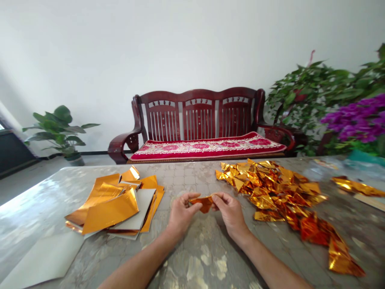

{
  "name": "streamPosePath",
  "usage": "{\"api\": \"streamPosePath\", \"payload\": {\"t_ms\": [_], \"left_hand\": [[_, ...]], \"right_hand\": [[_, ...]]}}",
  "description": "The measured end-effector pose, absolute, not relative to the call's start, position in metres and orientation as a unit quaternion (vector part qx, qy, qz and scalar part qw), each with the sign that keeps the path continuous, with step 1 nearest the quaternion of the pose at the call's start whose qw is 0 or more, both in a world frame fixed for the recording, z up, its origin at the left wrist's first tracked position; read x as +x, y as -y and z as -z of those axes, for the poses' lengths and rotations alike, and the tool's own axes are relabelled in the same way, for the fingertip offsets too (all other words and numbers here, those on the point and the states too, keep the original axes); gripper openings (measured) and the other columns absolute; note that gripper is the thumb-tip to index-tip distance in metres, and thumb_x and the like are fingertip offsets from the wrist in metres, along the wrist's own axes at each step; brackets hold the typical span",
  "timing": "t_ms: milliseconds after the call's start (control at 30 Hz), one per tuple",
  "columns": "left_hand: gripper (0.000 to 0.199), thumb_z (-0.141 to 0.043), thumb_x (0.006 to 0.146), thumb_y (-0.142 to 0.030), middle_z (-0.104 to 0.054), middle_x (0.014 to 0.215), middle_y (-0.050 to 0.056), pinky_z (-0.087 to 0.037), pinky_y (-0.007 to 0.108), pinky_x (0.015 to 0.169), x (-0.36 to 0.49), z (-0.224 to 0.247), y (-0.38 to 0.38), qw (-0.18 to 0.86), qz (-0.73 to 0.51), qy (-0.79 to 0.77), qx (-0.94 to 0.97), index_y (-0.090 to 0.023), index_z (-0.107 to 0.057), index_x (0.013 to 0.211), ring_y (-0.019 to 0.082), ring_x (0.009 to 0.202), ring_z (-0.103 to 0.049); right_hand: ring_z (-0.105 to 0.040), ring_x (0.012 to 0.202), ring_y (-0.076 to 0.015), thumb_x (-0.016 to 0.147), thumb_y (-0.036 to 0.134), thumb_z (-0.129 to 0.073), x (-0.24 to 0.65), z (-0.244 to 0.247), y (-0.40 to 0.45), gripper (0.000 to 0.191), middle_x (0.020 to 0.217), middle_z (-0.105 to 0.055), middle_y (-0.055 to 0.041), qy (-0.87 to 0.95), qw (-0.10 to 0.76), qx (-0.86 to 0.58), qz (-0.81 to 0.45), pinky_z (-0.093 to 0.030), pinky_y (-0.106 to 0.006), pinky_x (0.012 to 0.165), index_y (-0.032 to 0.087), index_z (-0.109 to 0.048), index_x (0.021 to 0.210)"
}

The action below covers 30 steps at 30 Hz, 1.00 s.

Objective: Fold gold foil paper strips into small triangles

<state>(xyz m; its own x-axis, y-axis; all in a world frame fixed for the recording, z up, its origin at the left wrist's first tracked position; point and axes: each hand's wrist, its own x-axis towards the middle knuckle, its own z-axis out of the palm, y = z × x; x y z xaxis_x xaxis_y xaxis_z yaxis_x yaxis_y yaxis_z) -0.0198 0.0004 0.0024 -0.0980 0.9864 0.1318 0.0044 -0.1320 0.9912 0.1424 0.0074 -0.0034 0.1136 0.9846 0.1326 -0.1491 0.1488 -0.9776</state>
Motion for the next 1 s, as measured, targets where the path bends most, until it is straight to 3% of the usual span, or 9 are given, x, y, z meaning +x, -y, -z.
{"api": "streamPosePath", "payload": {"t_ms": [133,400,667,900,1000], "left_hand": [[0.041,-0.082,0.059,-0.026,-0.068,0.065,-0.001,-0.046,0.021,0.057,-0.019,-0.002,-0.002,0.486,-0.591,-0.457,0.454,-0.013,-0.072,0.097,0.011,0.056,-0.058],[0.038,-0.083,0.055,-0.034,-0.068,0.059,0.001,-0.045,0.021,0.053,-0.019,-0.008,-0.002,0.519,-0.598,-0.456,0.405,-0.012,-0.071,0.083,0.011,0.052,-0.058],[0.021,-0.078,0.057,-0.031,-0.064,0.055,-0.001,-0.037,0.019,0.051,-0.026,-0.006,-0.01,0.444,-0.601,-0.496,0.443,-0.013,-0.073,0.068,0.009,0.05,-0.051],[0.027,-0.075,0.062,-0.032,-0.062,0.055,-0.001,-0.036,0.019,0.048,-0.03,-0.006,-0.012,0.466,-0.552,-0.508,0.468,-0.011,-0.077,0.079,0.008,0.047,-0.048],[0.034,-0.075,0.064,-0.031,-0.066,0.06,0.001,-0.042,0.018,0.052,-0.031,-0.006,-0.011,0.509,-0.547,-0.496,0.443,-0.009,-0.077,0.089,0.009,0.052,-0.055]], "right_hand": [[-0.058,0.058,-0.0167,0.067,0.056,-0.078,0.143,0.006,-0.009,0.039,0.064,-0.066,-0.0021,0.446,0.613,-0.445,-0.477,-0.05,-0.029,0.057,0.018,-0.071,0.075],[-0.056,0.056,-0.0162,0.063,0.055,-0.08,0.141,0.002,-0.008,0.04,0.061,-0.064,-0.0009,0.452,0.609,-0.442,-0.479,-0.049,-0.029,0.053,0.018,-0.069,0.074],[-0.055,0.054,-0.0157,0.067,0.048,-0.077,0.14,0.002,-0.005,0.032,0.058,-0.063,-0.0009,0.487,0.598,-0.467,-0.434,-0.046,-0.028,0.054,0.018,-0.07,0.073],[-0.057,0.056,-0.0175,0.07,0.042,-0.071,0.141,-0.003,-0.001,0.022,0.059,-0.066,-0.0021,0.547,0.582,-0.51,-0.319,-0.047,-0.029,0.058,0.02,-0.071,0.068],[-0.059,0.058,-0.0183,0.071,0.041,-0.069,0.141,-0.004,-0.001,0.021,0.062,-0.068,-0.0031,0.558,0.581,-0.514,-0.294,-0.048,-0.029,0.059,0.02,-0.071,0.067]]}}
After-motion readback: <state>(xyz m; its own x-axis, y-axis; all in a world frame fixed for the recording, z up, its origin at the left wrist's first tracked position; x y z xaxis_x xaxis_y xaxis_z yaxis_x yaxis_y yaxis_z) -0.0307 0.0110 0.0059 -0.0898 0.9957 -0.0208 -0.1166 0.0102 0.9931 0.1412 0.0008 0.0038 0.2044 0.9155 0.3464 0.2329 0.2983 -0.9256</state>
